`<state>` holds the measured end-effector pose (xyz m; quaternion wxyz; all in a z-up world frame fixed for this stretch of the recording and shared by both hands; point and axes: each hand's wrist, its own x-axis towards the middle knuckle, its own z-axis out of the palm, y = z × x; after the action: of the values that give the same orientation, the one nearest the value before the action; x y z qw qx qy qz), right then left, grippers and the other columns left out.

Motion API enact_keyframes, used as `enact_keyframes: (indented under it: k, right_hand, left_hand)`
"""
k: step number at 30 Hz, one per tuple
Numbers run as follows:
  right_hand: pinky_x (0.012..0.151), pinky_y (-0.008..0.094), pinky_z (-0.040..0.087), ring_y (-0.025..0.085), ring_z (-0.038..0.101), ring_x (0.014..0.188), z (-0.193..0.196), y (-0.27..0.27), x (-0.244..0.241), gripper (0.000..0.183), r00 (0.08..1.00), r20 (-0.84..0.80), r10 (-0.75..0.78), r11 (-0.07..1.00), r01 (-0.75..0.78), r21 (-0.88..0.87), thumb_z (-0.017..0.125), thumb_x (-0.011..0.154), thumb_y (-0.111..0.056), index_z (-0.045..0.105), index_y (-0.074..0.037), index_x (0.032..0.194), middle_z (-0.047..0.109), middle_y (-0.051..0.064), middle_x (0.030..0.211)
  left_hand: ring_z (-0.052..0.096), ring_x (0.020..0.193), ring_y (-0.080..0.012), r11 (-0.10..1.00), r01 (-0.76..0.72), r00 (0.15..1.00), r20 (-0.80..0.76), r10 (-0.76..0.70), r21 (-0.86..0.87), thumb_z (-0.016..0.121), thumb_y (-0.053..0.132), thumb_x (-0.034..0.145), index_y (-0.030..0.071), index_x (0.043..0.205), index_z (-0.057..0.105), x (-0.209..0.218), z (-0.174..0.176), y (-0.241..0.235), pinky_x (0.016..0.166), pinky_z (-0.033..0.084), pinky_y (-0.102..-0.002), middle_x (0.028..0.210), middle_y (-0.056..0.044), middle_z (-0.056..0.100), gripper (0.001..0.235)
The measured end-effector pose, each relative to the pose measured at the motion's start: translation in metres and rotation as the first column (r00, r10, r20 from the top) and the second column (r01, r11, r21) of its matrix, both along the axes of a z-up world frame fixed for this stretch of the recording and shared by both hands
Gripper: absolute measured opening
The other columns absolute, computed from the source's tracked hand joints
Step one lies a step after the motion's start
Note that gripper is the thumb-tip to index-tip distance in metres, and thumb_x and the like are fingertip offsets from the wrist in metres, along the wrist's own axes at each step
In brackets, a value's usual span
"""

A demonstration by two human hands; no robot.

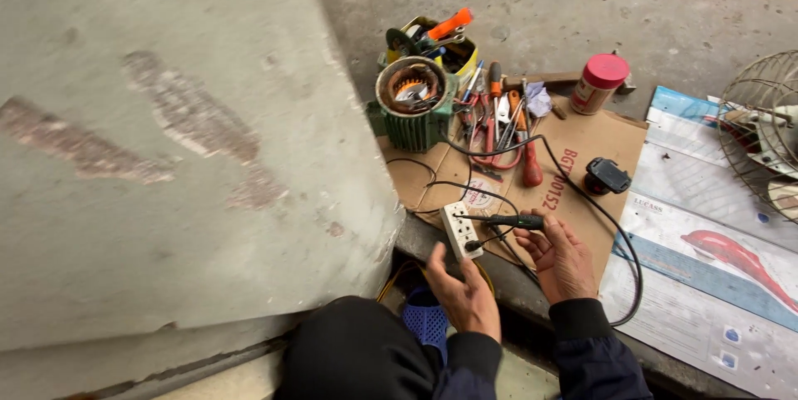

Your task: The person sits on the ground and uses a voltage tester pen to check a power strip and a motor component. They then retrieve a multimeter, set it up, and use the probes to measure voltage at the power strip and the motor.

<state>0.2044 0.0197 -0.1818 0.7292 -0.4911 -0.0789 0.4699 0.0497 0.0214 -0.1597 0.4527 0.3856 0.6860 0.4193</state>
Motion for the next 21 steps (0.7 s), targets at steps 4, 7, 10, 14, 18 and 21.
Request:
enact_keyframes:
  k: [4, 7, 10, 14, 18, 21]
  right_hand:
    - [0.094, 0.036, 0.063, 0.032, 0.078, 0.1, -0.016, -0.005, 0.014, 0.037, 0.995, -0.082, -0.05, 0.999, 0.049, -0.016, 0.067, 0.11, -0.025, 0.07, 0.001, 0.135, 0.077, 0.02, 0.116]
    - [0.094, 0.037, 0.064, 0.034, 0.079, 0.1, -0.016, -0.01, 0.021, 0.033, 0.985, -0.155, -0.08, 0.997, 0.078, -0.024, 0.07, 0.107, -0.022, 0.072, 0.001, 0.132, 0.078, 0.019, 0.114]
    - [0.096, 0.037, 0.063, 0.035, 0.077, 0.106, -0.001, -0.012, 0.022, 0.04, 0.975, -0.211, -0.075, 0.996, 0.062, -0.069, 0.071, 0.104, -0.022, 0.07, 0.003, 0.136, 0.076, 0.021, 0.124]
    - [0.093, 0.038, 0.063, 0.035, 0.077, 0.102, 0.035, -0.022, 0.022, 0.036, 0.981, -0.182, -0.067, 0.997, 0.057, -0.061, 0.071, 0.104, -0.021, 0.072, 0.003, 0.13, 0.076, 0.022, 0.13]
    - [0.086, 0.038, 0.061, 0.035, 0.076, 0.094, 0.109, -0.041, 0.019, 0.035, 0.992, -0.056, -0.111, 0.993, 0.11, -0.033, 0.065, 0.107, -0.02, 0.072, 0.007, 0.129, 0.078, 0.026, 0.132]
    - [0.082, 0.039, 0.06, 0.035, 0.075, 0.09, 0.155, -0.061, 0.014, 0.036, 0.991, 0.005, -0.137, 0.99, 0.137, -0.023, 0.063, 0.108, -0.021, 0.07, 0.007, 0.128, 0.078, 0.026, 0.132]
  left_hand:
    - [0.054, 0.145, -0.0401, 1.0, -0.014, 0.99, -0.139, 0.014, 0.005, 0.061, 0.039, 0.1, 0.008, 0.159, 0.053, 0.015, -0.081, 0.042, 0.119, 0.042, -0.05, 0.16, -0.021, 0.056, 0.067]
    - [0.079, 0.121, -0.0308, 0.98, 0.072, 0.997, 0.026, -0.068, -0.185, 0.062, 0.046, 0.102, 0.017, 0.159, 0.057, 0.02, -0.085, 0.053, 0.103, 0.058, -0.043, 0.135, -0.015, 0.081, 0.064]
    - [0.081, 0.11, -0.0281, 0.97, 0.157, 0.987, 0.014, -0.157, -0.187, 0.066, 0.047, 0.1, 0.019, 0.147, 0.071, 0.022, -0.072, 0.054, 0.093, 0.061, -0.042, 0.123, -0.01, 0.086, 0.055]
    - [0.074, 0.113, -0.0218, 0.959, 0.157, 0.948, 0.308, -0.079, -0.238, 0.069, 0.031, 0.104, 0.011, 0.146, 0.072, 0.029, -0.028, 0.043, 0.098, 0.057, -0.036, 0.129, -0.01, 0.083, 0.047]
    - [0.077, 0.127, -0.0249, 0.966, 0.2, 0.912, 0.391, -0.122, -0.164, 0.075, 0.029, 0.097, 0.011, 0.151, 0.064, 0.034, 0.001, 0.03, 0.106, 0.059, -0.038, 0.142, -0.014, 0.08, 0.057]
    - [0.079, 0.123, -0.027, 0.979, 0.172, 0.898, 0.426, -0.111, -0.108, 0.081, 0.022, 0.093, 0.004, 0.146, 0.067, 0.028, 0.035, 0.016, 0.099, 0.063, -0.038, 0.138, -0.017, 0.082, 0.058]
